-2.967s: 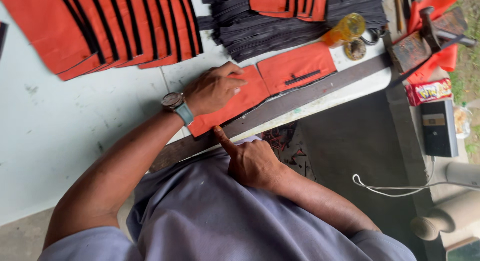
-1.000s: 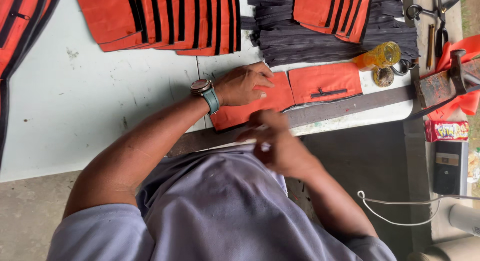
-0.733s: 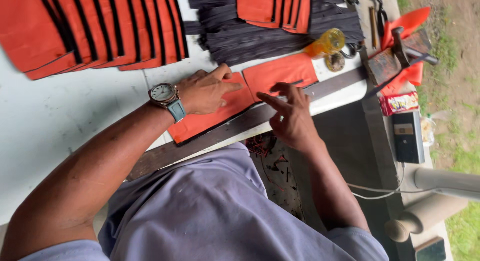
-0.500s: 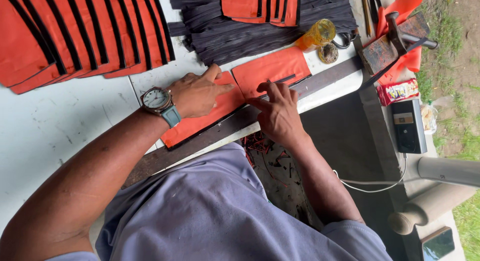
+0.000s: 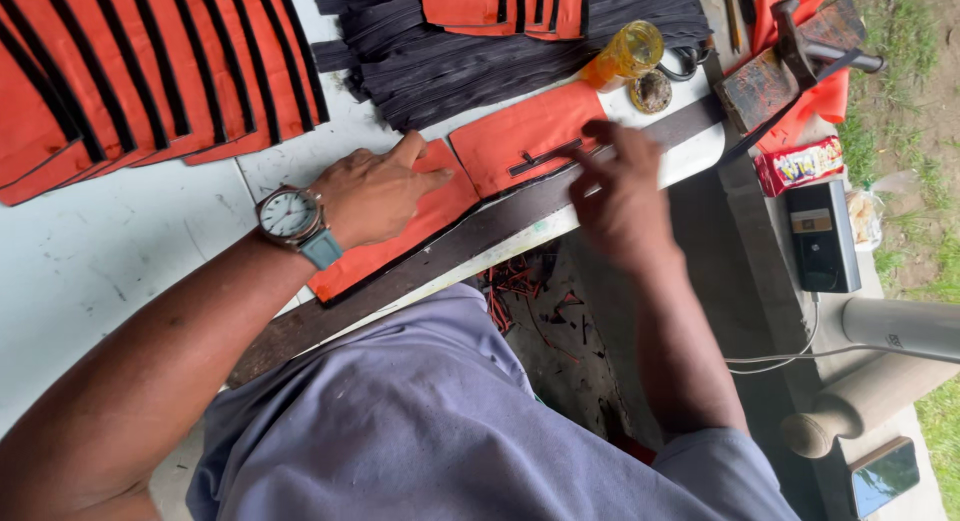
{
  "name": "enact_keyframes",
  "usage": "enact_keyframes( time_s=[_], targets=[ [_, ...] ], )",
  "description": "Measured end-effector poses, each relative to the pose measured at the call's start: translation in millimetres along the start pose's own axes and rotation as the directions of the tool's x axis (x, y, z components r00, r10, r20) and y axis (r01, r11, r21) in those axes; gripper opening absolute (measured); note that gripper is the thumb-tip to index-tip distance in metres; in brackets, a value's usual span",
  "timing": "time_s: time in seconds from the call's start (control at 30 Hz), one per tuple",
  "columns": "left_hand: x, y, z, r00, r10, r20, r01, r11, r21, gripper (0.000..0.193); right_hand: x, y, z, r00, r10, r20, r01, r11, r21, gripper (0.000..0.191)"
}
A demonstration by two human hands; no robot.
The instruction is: The person repeatedly picks up orange fabric pouches and black zippers from a table, aligns the zipper with the pouch opening, and presses it into place by hand. The person then places the assembled pouch onto a growing stack of finished items.
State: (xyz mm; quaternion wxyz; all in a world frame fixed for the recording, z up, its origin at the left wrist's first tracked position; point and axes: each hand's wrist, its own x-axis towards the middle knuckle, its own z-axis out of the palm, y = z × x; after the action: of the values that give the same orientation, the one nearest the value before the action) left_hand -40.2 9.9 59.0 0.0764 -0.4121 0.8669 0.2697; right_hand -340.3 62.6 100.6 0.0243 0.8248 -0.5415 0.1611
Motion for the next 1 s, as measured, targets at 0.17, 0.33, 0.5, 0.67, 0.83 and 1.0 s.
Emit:
enact_keyframes(
  time_s=[0.17,0.33,0.5,0.67,0.83,1.0],
  targets=[
    [12,-1,-6,0.983,0.094,-0.159,-0.090,0.995,0.035,0.044,-8,69,-14,0.980,0.193,-0.041,-0.195,0.980,-0.047,0.065],
    [69,21,-2,0.893,0.234,-0.385,-0.262,0.965,-0.020,0.028,-16,93,13,0.977,0.210,0.029,-0.200,0.959,-0.202,0.075],
    [111,38,5,0.856,0.314,-0.410,-0.325,0.945,0.047,0.041,-5,110,4,0.987,0.162,-0.015,-0.160,0.948,-0.276,0.045],
    [119,38,7,0.938,0.248,-0.241,-0.240,0.969,0.061,0.045,39,144,-12,0.983,0.022,-0.181,-0.064,0.971,-0.230,0.032],
    [120,38,4,0.918,0.248,-0.309,-0.261,0.965,-0.001,0.044,86,150,1,0.999,0.035,-0.026,-0.040,0.967,-0.252,0.025],
    [127,44,6,0.905,0.202,-0.374,-0.236,0.971,-0.048,0.025,66,141,-17,0.990,0.067,-0.125,-0.082,0.989,-0.121,0.025]
  ],
)
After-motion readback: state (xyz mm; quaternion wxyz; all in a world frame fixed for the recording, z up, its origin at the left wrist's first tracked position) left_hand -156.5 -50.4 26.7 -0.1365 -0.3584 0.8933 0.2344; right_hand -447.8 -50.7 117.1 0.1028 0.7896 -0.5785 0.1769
